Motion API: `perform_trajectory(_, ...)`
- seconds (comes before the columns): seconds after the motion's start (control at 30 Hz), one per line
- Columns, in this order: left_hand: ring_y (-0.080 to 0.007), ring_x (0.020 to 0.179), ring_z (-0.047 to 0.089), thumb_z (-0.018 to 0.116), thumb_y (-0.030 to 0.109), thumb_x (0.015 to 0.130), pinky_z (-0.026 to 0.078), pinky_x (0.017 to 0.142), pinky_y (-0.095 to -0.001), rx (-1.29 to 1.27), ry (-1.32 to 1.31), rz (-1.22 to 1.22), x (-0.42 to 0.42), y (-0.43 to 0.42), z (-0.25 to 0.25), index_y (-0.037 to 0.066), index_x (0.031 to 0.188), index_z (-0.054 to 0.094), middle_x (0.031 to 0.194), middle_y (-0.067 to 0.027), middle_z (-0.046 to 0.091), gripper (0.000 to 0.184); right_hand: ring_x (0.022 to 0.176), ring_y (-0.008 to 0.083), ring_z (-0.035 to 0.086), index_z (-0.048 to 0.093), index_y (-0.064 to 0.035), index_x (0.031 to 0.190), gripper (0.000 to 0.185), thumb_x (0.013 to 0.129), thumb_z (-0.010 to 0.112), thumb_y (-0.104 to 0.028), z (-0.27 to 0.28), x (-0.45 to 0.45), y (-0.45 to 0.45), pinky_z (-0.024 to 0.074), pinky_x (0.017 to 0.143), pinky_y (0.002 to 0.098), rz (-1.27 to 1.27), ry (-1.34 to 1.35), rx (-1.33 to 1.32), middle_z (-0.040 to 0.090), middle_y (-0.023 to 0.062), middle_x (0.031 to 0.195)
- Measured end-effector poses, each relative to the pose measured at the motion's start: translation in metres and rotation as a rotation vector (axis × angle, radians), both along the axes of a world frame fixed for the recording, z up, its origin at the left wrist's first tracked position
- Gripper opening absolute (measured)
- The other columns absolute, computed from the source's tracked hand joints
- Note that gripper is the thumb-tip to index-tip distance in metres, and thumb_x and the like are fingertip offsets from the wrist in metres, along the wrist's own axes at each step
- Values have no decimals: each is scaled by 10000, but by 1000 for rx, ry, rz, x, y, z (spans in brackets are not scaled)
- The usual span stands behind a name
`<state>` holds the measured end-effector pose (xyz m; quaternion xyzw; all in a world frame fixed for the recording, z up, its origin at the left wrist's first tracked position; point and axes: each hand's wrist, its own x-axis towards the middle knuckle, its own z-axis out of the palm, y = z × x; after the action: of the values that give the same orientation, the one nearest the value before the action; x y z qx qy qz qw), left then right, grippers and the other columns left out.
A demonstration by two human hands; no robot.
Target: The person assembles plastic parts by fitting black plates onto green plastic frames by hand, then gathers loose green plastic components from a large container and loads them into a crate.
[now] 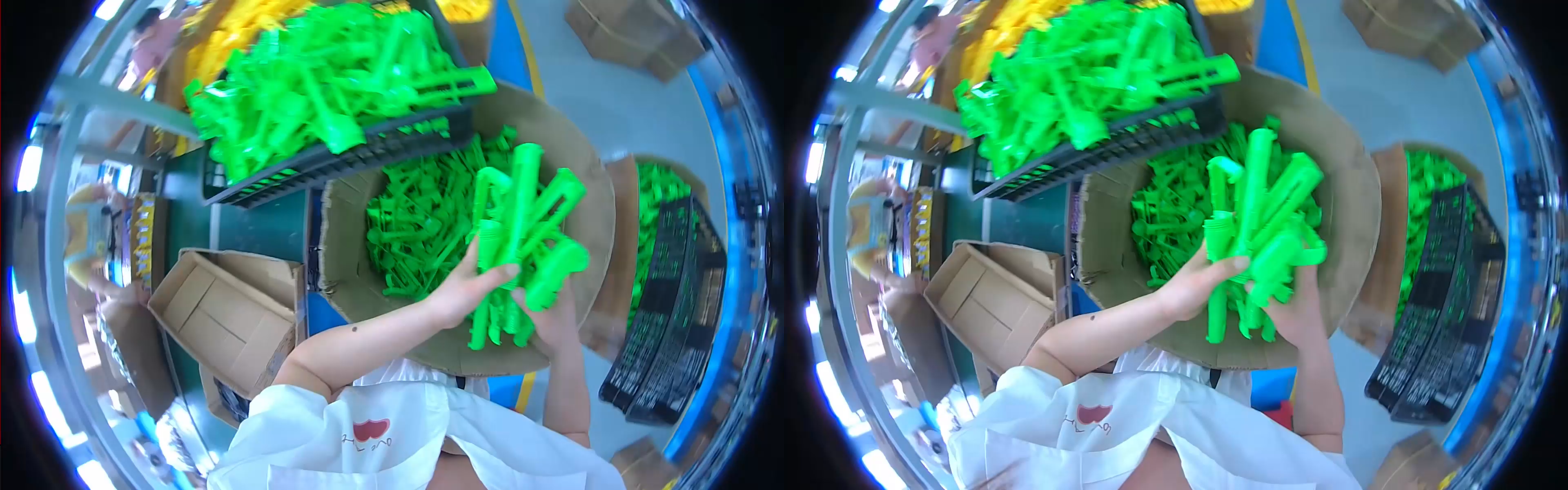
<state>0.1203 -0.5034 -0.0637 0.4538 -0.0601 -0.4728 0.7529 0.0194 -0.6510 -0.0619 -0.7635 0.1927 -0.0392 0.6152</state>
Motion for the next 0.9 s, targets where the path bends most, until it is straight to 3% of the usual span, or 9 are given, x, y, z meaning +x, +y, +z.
perform_trajectory(0.1, -219, 1247, 368, 617, 206, 839, 305, 1034, -346, -177, -198, 75, 21, 9, 78, 37, 1405, 103, 1331, -142, 390, 784, 1140, 221, 453, 324, -59, 1332, 726, 726, 722, -91, 90, 28, -1, 401, 933, 350, 46, -139, -86, 407, 106, 1279)
perform_trajectory(0.23, -238, 1021, 556, 617, 171, 818, 448, 903, -388, -223, -300, 145, 86, 34, 180, 16, 1285, 311, 1141, -136, 535, 579, 941, 138, 561, 509, -19, 1184, 469, 827, 644, -292, 196, 104, 14, 442, 830, 289, 118, -282, -85, 593, 56, 1052)
perform_trajectory(0.3, -228, 893, 596, 477, 408, 862, 492, 750, -457, -170, -323, 9, 141, 43, 203, 87, 1184, 481, 1066, -97, 573, 454, 838, 140, 596, 533, -36, 1156, 451, 840, 615, -347, 232, 161, 27, 483, 732, 294, 235, -336, -71, 616, 53, 984)
perform_trajectory(0.37, -239, 889, 602, 444, 444, 861, 491, 758, -462, -93, -327, -38, 188, 65, 233, 91, 1125, 540, 1012, -101, 607, 451, 795, 146, 614, 537, -48, 1140, 440, 854, 584, -379, 253, 227, 27, 506, 668, 306, 371, -140, -10, 624, 58, 973)
perform_trajectory(0.5, -249, 910, 615, 467, 450, 851, 509, 723, -470, 201, -327, -2, 302, 80, 189, 108, 1134, 554, 1045, -90, 627, 452, 739, 156, 619, 573, -71, 1092, 464, 835, 579, -456, 221, 354, 39, 525, 630, 312, 599, 99, 168, 638, 67, 967)
perform_trajectory(0.57, -247, 934, 614, 509, 477, 821, 509, 738, -487, 399, -388, 87, 334, 82, 161, 96, 1136, 556, 1027, -97, 632, 497, 773, 142, 628, 586, -142, 1091, 418, 827, 586, -465, 190, 397, 49, 526, 654, 332, 492, 268, 73, 651, 22, 975)
perform_trajectory(0.77, -343, 1070, 534, 556, 565, 763, 459, 887, -462, 1347, -1202, 405, 376, 76, 120, -47, 1250, 420, 1233, -208, 490, 794, 885, 180, 627, 559, -141, 1163, 557, 780, 606, -543, 125, 462, 53, 522, 737, 403, 404, 540, -105, 625, 51, 1060)
perform_trajectory(0.8, -379, 1191, 410, 535, 600, 765, 418, 942, -435, 1233, -1158, 391, 353, 90, 142, -95, 1282, 347, 1312, -262, 378, 887, 888, 187, 626, 544, -135, 1188, 590, 775, 606, -551, 124, 460, 56, 521, 745, 407, 391, 569, -143, 616, 62, 1081)
perform_trajectory(0.9, -378, 1246, 330, 534, 631, 753, 366, 983, -435, 1431, -1412, 447, 361, 93, 136, -87, 1288, 340, 1288, -281, 379, 916, 922, 214, 618, 475, -114, 1266, 701, 755, 616, -573, 134, 455, 64, 520, 761, 425, 367, 483, -58, 570, 102, 1163)
